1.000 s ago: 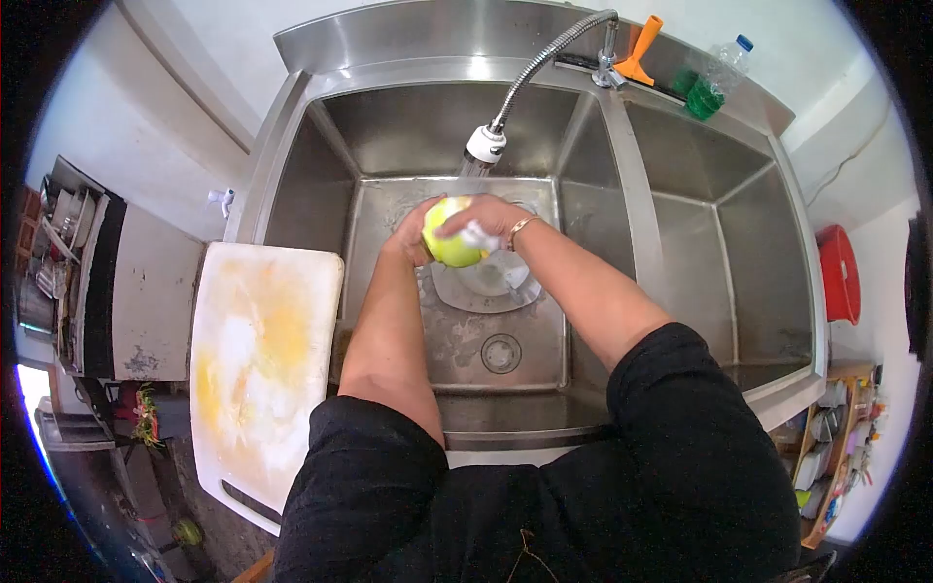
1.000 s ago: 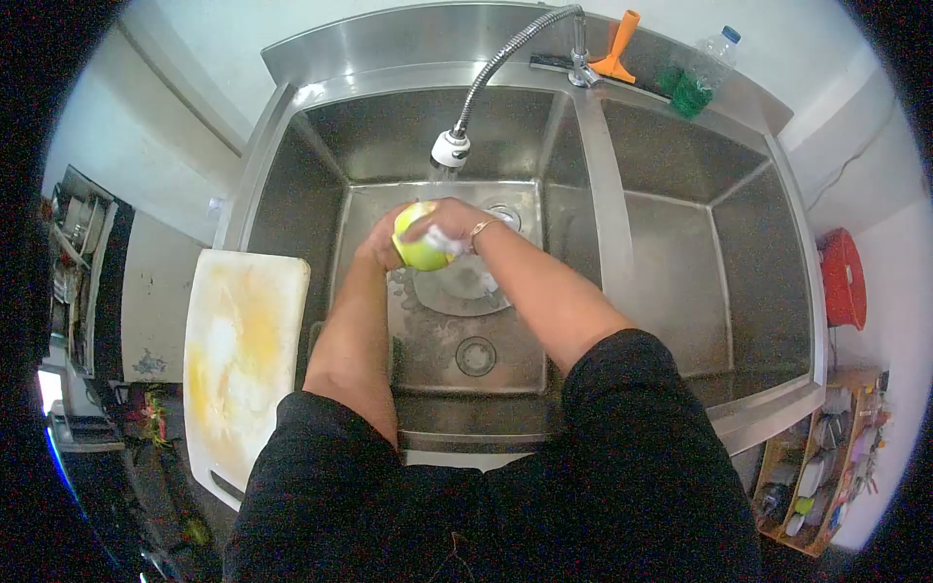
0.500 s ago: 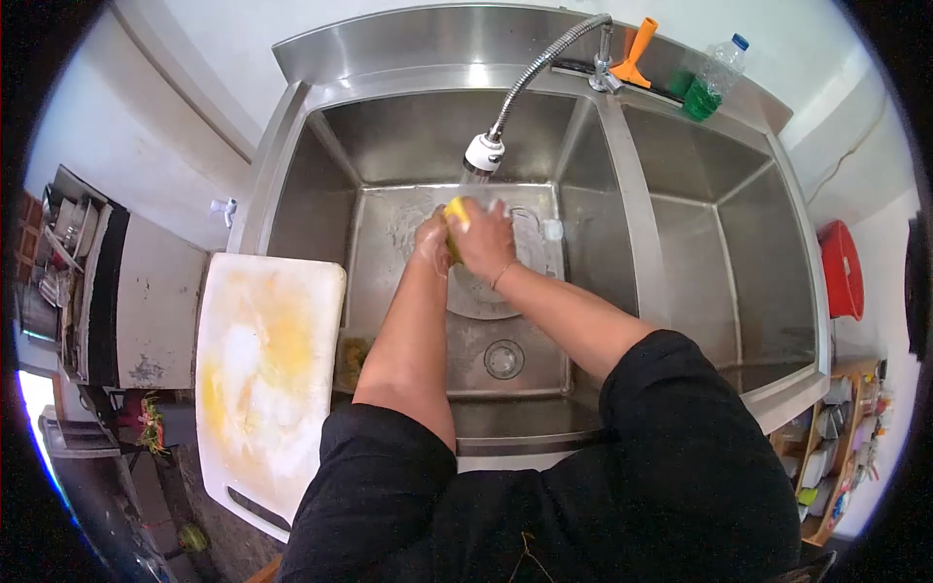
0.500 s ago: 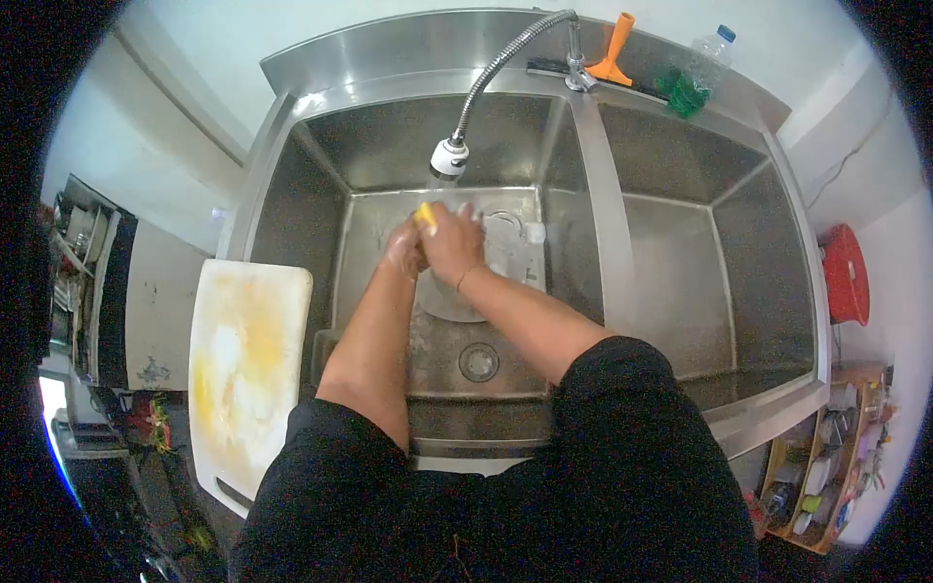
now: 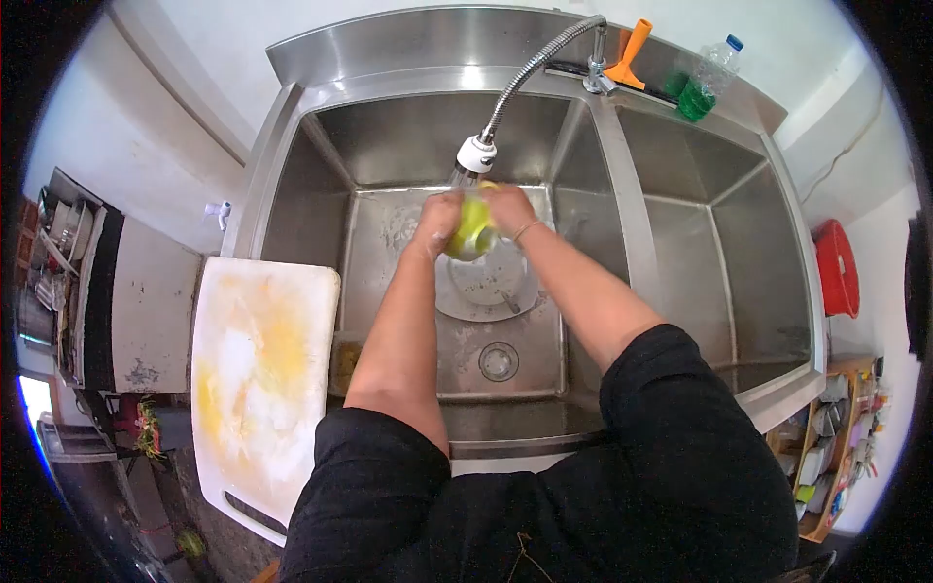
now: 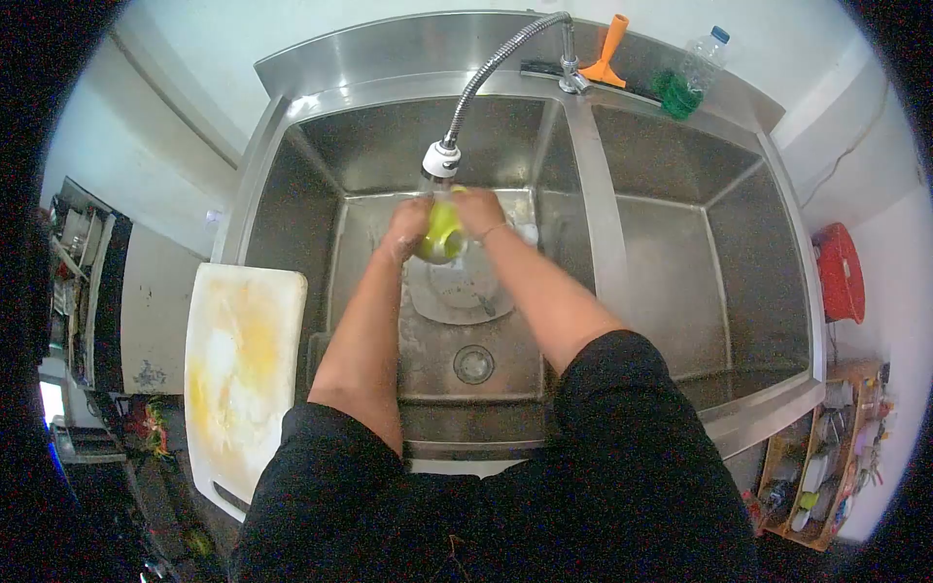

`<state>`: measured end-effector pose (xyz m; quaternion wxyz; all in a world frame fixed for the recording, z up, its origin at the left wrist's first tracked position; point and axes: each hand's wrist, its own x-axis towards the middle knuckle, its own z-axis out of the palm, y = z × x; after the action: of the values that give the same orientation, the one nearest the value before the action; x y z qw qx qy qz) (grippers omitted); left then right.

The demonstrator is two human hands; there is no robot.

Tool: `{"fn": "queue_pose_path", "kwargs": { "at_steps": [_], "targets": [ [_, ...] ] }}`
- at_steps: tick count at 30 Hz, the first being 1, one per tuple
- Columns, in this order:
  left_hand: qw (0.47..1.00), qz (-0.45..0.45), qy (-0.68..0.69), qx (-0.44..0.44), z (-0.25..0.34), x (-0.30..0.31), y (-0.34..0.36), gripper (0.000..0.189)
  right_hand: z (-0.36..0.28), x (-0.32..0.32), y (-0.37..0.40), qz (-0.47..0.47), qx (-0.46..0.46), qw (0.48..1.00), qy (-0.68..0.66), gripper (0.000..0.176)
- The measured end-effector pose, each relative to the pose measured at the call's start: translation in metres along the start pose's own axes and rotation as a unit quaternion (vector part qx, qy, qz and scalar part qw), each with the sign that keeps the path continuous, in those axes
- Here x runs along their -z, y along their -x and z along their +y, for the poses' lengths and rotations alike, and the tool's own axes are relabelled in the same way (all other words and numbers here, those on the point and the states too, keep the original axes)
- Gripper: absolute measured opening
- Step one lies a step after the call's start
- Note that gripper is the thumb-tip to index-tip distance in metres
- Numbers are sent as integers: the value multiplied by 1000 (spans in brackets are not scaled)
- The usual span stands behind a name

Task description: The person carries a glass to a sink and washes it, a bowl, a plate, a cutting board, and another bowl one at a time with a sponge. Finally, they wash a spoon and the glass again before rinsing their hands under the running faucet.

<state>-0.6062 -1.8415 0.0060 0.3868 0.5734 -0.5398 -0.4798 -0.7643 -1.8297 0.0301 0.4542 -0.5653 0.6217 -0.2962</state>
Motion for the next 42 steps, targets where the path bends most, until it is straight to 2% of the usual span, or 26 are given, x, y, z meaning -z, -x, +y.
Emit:
{"fn": "queue_pose_path", "kwargs": {
  "at_steps": [1, 3, 5, 7, 9, 10, 11, 13, 16, 18, 19, 20, 21, 23, 24, 25, 27, 28, 29, 31, 32, 35, 36, 39, 40, 42],
  "targets": [
    [999, -14, 27, -8, -1, -4, 0, 26, 16, 4, -13, -57, -61, 992, -97, 33],
    [978, 47, 168, 119, 22, -2, 10, 27, -9, 2, 11, -50, -171, 952, -249, 37],
    [915, 115, 304, 239, 46, 7, 19, 30, -25, -17, 28, -28, -235, 910, -341, 39],
    [918, 164, 292, 211, 4, -4, -5, 31, -31, -44, 41, 15, -259, 887, -381, 40],
    [933, 175, 272, 157, -21, -22, -19, 27, -38, -69, 49, 151, -162, 951, -215, 39],
    [929, 166, 276, 182, 14, -18, 1, 27, -39, -75, 50, 216, -108, 962, -127, 39],
    [931, 132, 289, 182, 13, -15, -1, 29, -35, -74, 48, 227, -16, 972, -50, 39],
    [932, 65, 311, 174, 16, -3, -10, 34, -32, -66, 39, 241, 173, 950, 102, 39],
    [970, 36, 174, 165, 28, 0, 6, 35, -36, -38, 40, 188, 133, 960, 157, 34],
    [982, -5, 88, 165, 13, -5, 3, 38, -7, -20, 10, 62, -2, 998, -1, 31],
    [985, -27, 44, 166, -3, -11, -3, 40, 4, -17, 0, -2, -73, 994, -80, 30],
    [989, -50, 47, 134, -32, -12, -18, 44, -15, -27, 19, 105, -25, 994, 33, 28],
    [979, -75, 113, 152, -28, -7, -13, 44, -36, -32, 37, 145, 27, 982, 120, 28],
    [945, -119, 243, 185, 11, 11, 17, 45, -64, -38, 60, 216, 131, 924, 288, 28],
    [952, -76, 191, 226, 46, 18, 36, 41, -51, -35, 46, 181, 165, 933, 263, 29],
    [962, -103, 147, 207, 44, 21, 35, 41, -25, -30, 18, 89, 167, 963, 191, 29],
    [971, -162, 59, 165, 43, 25, 29, 40, 24, -12, -33, -91, 164, 981, 45, 29],
    [975, -177, 99, 97, 61, 28, 42, 40, 12, -3, -20, -141, 83, 985, -54, 31],
    [963, -186, 166, 100, 59, 29, 41, 40, 1, 6, -7, -173, -6, 974, -149, 35],
    [927, -198, 302, 106, 45, 34, 34, 40, -40, 16, 29, -239, -185, 907, -295, 35],
    [894, -188, 380, 147, 21, 39, 20, 39, -49, 22, 37, -299, -196, 873, -332, 48],
    [932, -95, 333, 110, 20, 36, 28, 38, -45, 11, 32, -327, -149, 894, -267, 45],
    [952, -92, 267, 114, 15, 32, 25, 42, -41, 9, 27, -323, -150, 890, -282, 42],
    [889, -174, 365, 217, 6, 16, 20, 49, -32, 1, 12, -204, -166, 908, -327, 34],
    [909, -188, 298, 223, 13, 4, 21, 52, -35, -4, 12, -117, -194, 914, -337, 28],
    [883, -177, 372, 225, 27, -9, 32, 51, -37, -19, 13, -54, -178, 912, -367, 28]
  ]
}}
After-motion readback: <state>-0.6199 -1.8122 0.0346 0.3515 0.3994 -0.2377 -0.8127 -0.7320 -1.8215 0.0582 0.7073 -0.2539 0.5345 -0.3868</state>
